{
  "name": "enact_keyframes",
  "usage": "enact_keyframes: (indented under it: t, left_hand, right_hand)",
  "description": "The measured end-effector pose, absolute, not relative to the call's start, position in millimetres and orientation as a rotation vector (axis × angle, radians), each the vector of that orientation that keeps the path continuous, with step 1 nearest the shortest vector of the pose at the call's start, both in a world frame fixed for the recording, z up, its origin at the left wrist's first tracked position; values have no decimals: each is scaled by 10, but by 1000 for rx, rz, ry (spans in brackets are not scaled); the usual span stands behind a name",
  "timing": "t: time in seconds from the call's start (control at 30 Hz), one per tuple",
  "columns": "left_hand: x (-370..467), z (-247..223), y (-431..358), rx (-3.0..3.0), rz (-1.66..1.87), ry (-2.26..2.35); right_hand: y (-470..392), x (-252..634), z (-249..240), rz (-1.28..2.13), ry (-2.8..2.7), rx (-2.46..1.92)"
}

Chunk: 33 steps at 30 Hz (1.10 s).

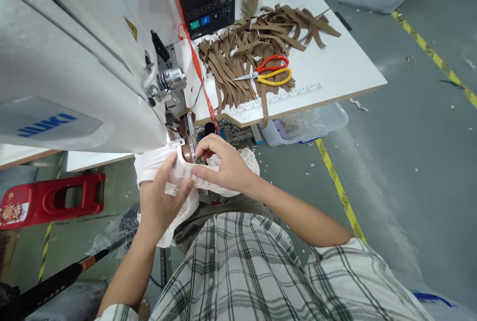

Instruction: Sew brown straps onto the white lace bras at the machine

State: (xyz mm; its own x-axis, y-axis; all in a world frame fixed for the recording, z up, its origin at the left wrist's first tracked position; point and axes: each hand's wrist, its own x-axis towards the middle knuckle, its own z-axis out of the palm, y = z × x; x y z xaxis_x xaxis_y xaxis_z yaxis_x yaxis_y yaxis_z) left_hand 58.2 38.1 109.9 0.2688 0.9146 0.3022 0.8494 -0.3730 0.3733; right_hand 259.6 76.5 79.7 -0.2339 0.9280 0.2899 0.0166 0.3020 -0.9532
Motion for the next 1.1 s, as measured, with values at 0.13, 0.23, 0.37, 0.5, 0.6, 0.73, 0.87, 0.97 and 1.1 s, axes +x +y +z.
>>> enact_keyframes:
  t: [0.13,0.23,0.37,0.5,0.6,0.73,0.87,0.97,1.1]
  left_hand:
    - [611,1127,387,2375,687,1728]
    - [631,1153,390,2382,669,1765]
    - [641,1179,387,2364,631,1803]
    - [639,1189,384,2343,598,1830]
    - [636,1181,390,2340,606,1822]
    - [640,1153,398,2347,604,1828]
    - [669,1065,310,2316,610,1866]
    - [733,936,106,2328,665,1739]
    - [871,784,-265,2401,681,1582]
  right_hand:
    - [752,2591,786,1110,-1538,-890]
    - [748,2590,772,1098,-1538,-878]
    - [744,2592,767,1102,-1534,-868]
    - [743,2594,755,1108,-1538,-867]
    - [748,2594,741,1112,-1539,-872]
    - [750,2609,749,1109,-1542,-895]
    - [675,2635,771,1120,-1589,-1006]
    - [540,2615,763,1130,-1607,-1102]
    - [342,2540,719,1271,-1485,-1117]
